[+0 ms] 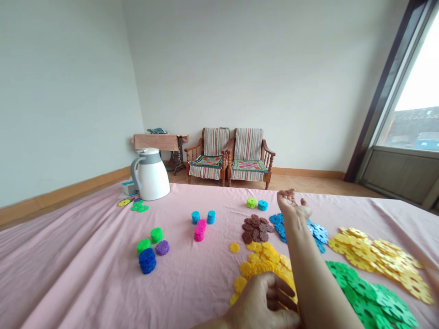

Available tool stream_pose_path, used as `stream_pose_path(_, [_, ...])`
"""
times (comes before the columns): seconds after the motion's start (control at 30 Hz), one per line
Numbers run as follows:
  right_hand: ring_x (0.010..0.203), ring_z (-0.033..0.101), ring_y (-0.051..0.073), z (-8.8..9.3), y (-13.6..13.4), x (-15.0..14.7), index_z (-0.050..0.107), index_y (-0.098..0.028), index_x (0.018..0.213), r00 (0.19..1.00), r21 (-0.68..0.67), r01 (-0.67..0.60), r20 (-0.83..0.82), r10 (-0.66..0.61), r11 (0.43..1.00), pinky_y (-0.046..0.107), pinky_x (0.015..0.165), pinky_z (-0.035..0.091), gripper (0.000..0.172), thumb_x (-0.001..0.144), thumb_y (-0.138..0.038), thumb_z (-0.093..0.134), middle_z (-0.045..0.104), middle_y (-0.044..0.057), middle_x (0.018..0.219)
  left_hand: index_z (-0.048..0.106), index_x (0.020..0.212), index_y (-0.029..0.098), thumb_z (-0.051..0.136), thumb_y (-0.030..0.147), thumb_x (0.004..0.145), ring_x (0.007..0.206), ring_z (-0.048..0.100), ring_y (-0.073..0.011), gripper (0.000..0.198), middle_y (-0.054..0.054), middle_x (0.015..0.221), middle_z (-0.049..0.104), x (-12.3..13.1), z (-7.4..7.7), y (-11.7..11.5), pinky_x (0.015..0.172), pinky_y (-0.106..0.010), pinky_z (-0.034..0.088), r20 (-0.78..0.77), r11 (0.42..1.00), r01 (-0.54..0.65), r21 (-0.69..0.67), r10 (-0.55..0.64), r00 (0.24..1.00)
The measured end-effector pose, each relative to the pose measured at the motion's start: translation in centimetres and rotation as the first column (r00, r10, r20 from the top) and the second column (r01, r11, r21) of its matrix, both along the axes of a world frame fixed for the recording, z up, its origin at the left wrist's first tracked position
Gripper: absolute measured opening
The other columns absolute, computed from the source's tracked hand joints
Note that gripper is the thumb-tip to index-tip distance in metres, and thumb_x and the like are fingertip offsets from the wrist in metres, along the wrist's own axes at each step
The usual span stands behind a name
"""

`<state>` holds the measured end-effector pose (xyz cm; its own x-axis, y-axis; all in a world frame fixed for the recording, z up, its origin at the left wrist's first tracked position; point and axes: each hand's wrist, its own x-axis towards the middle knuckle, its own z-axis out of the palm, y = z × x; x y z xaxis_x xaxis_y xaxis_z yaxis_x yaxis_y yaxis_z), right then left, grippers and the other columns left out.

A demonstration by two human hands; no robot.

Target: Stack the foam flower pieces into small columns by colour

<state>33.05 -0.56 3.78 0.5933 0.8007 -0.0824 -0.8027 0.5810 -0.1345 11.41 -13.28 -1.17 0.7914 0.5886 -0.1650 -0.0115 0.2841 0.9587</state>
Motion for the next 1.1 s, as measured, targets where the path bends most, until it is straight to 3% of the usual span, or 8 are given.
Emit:
stream_pose_path(0.3, [0.049,0.051,0.009,0.6,-0.3,-0.8,0.041,-0.022,0.082,0.999,0.031,-0.046,-0.020,0.047,0.998,0.023,0.043,0.043,0.027,0.084,-0.035,0.017,0.050,-0.002,0.065,0.057,0.080,0.013,0.065,0.009,0.052,0.060,0.059,-0.0147,0.030,0.000,0.067,0.060,0.7,-0.2,0.0,0.059,-0.028,0.047,-0.089,0.995,-0.069,0.065,0.075,0.993])
stream_pose_path(0.43, [0.049,0.051,0.009,1.1,-0.5,-1.1,0.042,-0.022,0.084,0.998,0.023,-0.065,0.009,0.064,0.998,0.023,0.042,0.042,0.024,0.083,-0.036,0.023,0.050,-0.002,0.066,0.061,0.073,0.012,0.056,0.005,0.060,0.063,0.058,-0.0134,0.016,-0.002,0.068,0.061,0.2,0.1,0.6,0.058,-0.024,0.044,-0.139,0.914,-0.226,0.336,0.285,0.948])
stream_pose_path(0.5, [0.049,0.051,0.009,1.2,-0.6,-1.2,0.042,-0.022,0.086,0.997,0.022,-0.069,0.017,0.069,0.997,0.022,0.042,0.042,0.023,0.083,-0.036,0.024,0.050,-0.002,0.066,0.064,0.074,0.012,0.053,0.005,0.062,0.066,0.058,-0.0133,0.018,-0.003,0.071,0.063,-0.1,0.2,0.8,0.060,-0.023,0.043,-0.132,0.857,-0.227,0.462,0.319,0.939])
stream_pose_path(0.57, [0.049,0.051,0.009,1.3,-0.6,-1.4,0.042,-0.022,0.087,0.997,0.025,-0.074,0.021,0.073,0.997,0.023,0.042,0.042,0.023,0.083,-0.036,0.024,0.050,-0.002,0.067,0.066,0.086,0.012,0.054,0.007,0.062,0.070,0.059,-0.0138,0.028,-0.005,0.081,0.066,-0.3,0.4,0.7,0.061,-0.022,0.043,-0.147,0.874,-0.139,0.465,0.231,0.962])
stream_pose_path(0.67, [0.050,0.051,0.009,1.4,-0.5,-1.5,0.042,-0.021,0.088,0.997,0.035,-0.078,0.023,0.078,0.996,0.023,0.043,0.043,0.023,0.082,-0.035,0.025,0.051,-0.002,0.068,0.057,0.115,0.017,0.059,0.006,0.056,0.075,0.061,-0.0144,0.060,-0.006,0.100,0.063,-0.2,0.2,0.4,0.062,-0.021,0.045,-0.149,0.957,0.066,0.281,-0.024,0.989])
stream_pose_path(0.8, [0.049,0.050,0.008,1.5,-0.4,-1.4,0.042,-0.021,0.087,0.997,0.036,-0.072,0.031,0.071,0.997,0.023,0.042,0.043,0.023,0.082,-0.034,0.024,0.050,-0.002,0.066,0.048,0.124,0.019,0.058,0.002,0.054,0.071,0.059,-0.0122,0.073,-0.004,0.093,0.062,0.5,-0.8,0.4,0.062,-0.021,0.046,-0.106,0.971,0.189,0.146,-0.175,0.979])
stream_pose_path(1.0, [0.048,0.048,0.008,1.4,-0.4,-1.3,0.044,-0.022,0.082,0.991,-0.012,-0.041,0.129,0.042,0.999,0.023,0.043,0.042,0.026,0.083,-0.036,0.021,0.048,-0.003,0.065,0.058,0.110,0.013,0.048,-0.005,0.055,0.064,0.059,-0.0108,0.058,-0.002,0.080,0.063,1.0,-1.6,0.3,0.057,-0.019,0.044,-0.190,0.974,0.032,0.223,0.011,0.982])
stream_pose_path(1.1, [0.048,0.047,0.008,1.5,-0.5,-1.3,0.045,-0.021,0.080,0.968,-0.068,-0.026,0.247,0.042,0.997,0.023,0.043,0.042,0.025,0.081,-0.037,0.026,0.048,-0.003,0.063,0.061,0.103,0.014,0.048,0.000,0.063,0.065,0.061,-0.0145,0.045,-0.003,0.075,0.065,0.4,-1.3,0.2,0.057,-0.022,0.046,-0.238,0.887,-0.046,0.459,0.173,0.956])
